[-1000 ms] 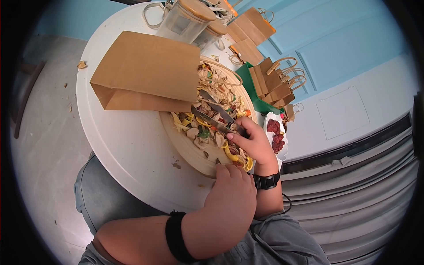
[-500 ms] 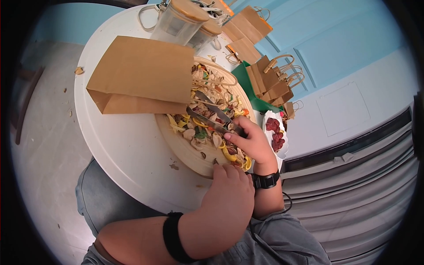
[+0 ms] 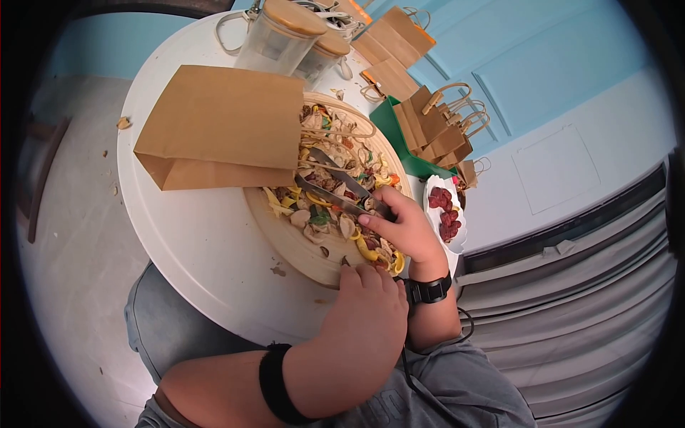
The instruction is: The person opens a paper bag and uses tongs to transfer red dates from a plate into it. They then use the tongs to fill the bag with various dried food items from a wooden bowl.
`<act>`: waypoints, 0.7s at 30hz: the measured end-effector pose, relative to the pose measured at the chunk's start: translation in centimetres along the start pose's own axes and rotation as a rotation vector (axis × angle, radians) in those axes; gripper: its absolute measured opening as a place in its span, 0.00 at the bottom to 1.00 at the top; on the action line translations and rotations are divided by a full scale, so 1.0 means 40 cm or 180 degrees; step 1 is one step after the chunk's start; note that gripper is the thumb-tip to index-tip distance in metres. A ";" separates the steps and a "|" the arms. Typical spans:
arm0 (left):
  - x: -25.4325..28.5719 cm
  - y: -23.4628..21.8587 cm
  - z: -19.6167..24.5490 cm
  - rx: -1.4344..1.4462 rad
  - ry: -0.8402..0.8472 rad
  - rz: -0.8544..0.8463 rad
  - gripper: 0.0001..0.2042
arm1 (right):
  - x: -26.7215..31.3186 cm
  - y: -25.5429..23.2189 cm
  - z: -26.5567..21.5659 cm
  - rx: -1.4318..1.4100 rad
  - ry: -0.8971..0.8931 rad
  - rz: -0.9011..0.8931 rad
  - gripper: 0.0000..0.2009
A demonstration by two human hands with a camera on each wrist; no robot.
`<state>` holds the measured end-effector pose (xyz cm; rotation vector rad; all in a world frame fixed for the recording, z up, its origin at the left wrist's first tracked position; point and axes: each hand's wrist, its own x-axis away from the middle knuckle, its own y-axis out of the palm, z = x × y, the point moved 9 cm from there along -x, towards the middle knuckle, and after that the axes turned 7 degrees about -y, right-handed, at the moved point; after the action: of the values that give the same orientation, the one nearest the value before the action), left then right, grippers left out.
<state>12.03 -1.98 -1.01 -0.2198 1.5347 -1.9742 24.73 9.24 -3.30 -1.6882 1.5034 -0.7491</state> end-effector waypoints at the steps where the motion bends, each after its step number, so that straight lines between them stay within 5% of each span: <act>1: -0.001 0.001 0.000 0.0011 -0.0008 -0.0035 0.20 | 0.000 0.000 0.000 -0.0003 0.0001 -0.0007 0.16; 21: 0.002 -0.002 -0.002 -0.0040 0.0008 0.0046 0.20 | 0.001 0.004 0.015 -0.0029 0.0093 -0.0083 0.13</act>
<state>11.90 -1.96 -0.98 -0.2111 1.5466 -1.9546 25.12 9.30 -3.77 -1.7134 1.5094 -0.7850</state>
